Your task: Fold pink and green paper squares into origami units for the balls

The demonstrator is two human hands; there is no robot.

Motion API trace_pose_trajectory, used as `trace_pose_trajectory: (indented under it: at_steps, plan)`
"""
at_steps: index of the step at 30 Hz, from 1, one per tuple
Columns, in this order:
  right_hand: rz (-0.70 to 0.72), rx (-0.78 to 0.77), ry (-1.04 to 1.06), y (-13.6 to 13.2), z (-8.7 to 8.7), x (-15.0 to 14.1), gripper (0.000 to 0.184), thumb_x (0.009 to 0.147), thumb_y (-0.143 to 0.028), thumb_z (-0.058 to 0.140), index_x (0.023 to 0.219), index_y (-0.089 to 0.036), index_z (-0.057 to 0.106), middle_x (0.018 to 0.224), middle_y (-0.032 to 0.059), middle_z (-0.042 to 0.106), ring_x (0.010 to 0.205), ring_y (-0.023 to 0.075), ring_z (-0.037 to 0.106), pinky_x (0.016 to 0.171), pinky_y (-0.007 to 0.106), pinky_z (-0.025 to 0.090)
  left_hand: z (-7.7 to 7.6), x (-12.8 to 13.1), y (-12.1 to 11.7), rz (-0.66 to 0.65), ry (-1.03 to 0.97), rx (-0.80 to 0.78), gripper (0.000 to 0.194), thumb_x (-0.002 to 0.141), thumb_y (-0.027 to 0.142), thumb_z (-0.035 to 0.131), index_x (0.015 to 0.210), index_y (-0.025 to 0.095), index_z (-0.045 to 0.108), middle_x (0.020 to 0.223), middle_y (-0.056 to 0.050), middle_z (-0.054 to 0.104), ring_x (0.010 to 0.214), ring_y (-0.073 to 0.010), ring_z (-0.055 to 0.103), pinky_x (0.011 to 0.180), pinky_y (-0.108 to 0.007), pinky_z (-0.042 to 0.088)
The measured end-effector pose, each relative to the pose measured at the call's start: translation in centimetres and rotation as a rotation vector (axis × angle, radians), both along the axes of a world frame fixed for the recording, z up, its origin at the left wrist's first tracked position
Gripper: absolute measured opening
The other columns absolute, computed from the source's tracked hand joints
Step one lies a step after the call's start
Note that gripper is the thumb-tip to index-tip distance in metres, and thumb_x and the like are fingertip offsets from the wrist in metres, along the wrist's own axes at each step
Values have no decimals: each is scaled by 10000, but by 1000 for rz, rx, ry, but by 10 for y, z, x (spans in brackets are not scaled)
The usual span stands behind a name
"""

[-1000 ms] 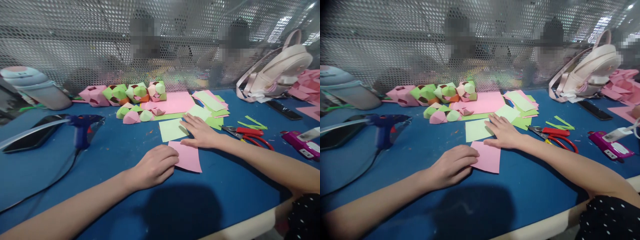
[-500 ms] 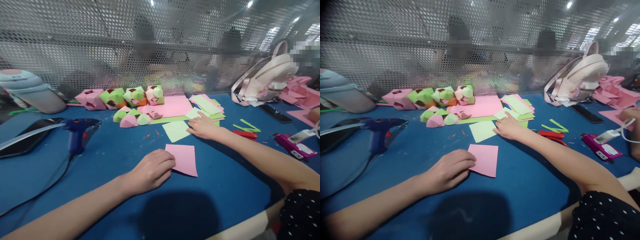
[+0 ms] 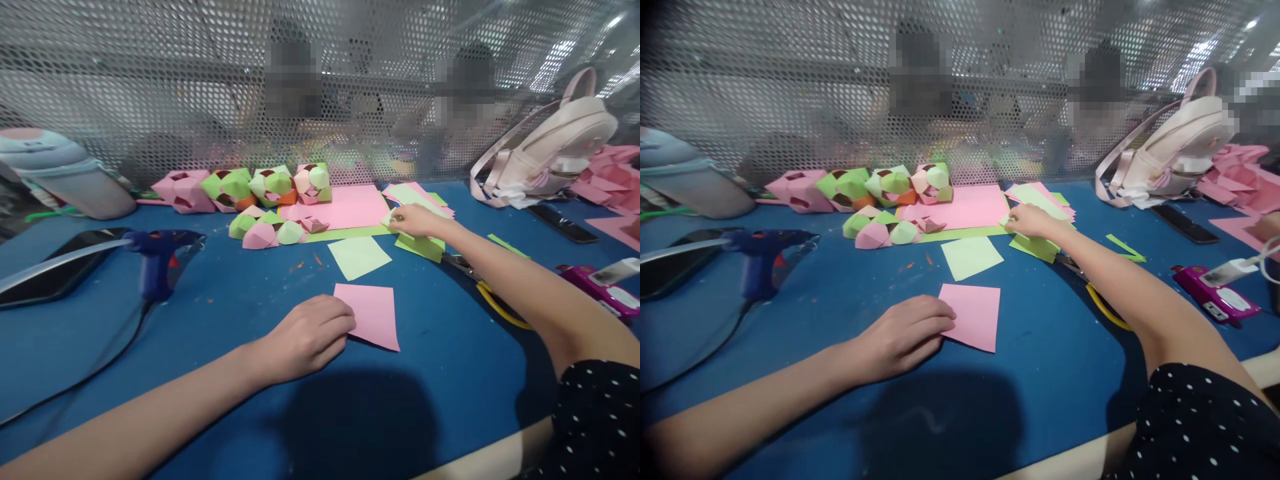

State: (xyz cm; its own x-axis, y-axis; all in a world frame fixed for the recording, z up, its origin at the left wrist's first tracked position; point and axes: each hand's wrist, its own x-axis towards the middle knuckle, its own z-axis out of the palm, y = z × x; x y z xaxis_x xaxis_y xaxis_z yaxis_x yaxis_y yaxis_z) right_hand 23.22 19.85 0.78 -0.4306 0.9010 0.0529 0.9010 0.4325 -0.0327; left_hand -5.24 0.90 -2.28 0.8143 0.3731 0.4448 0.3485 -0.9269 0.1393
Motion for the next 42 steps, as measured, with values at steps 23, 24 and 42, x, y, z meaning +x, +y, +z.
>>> trace_pose_trajectory:
  at_steps: [23, 24, 42]
  plan:
    - [-69, 117, -248, -95, 4, 9, 191, 819, -226, 466, 771, -174, 643, 842, 90, 697, 715, 227, 624, 532, 288, 336, 6, 5, -5, -7, -4, 35, 111, 833, 168, 520, 835, 143, 629, 897, -109, 687, 845, -207, 641, 767, -340, 494]
    - [-61, 127, -166, -98, 5, 8, 174, 816, -239, 479, 759, -185, 634, 812, 66, 693, 698, 212, 614, 530, 282, 335, 7, 5, -5, -23, 2, 7, 111, 835, 207, 532, 833, 146, 625, 895, -110, 686, 842, -213, 639, 763, -346, 490]
    - [457, 290, 418, -125, -22, -45, 335, 973, -305, 359, 1144, -140, 595, 1122, 112, 669, 1052, 207, 593, 893, 358, 447, 3, 3, 26, 446, -1088, -1150, 477, 731, 123, 607, 1167, 199, 428, 865, -35, 702, 665, -167, 678, 598, -272, 533]
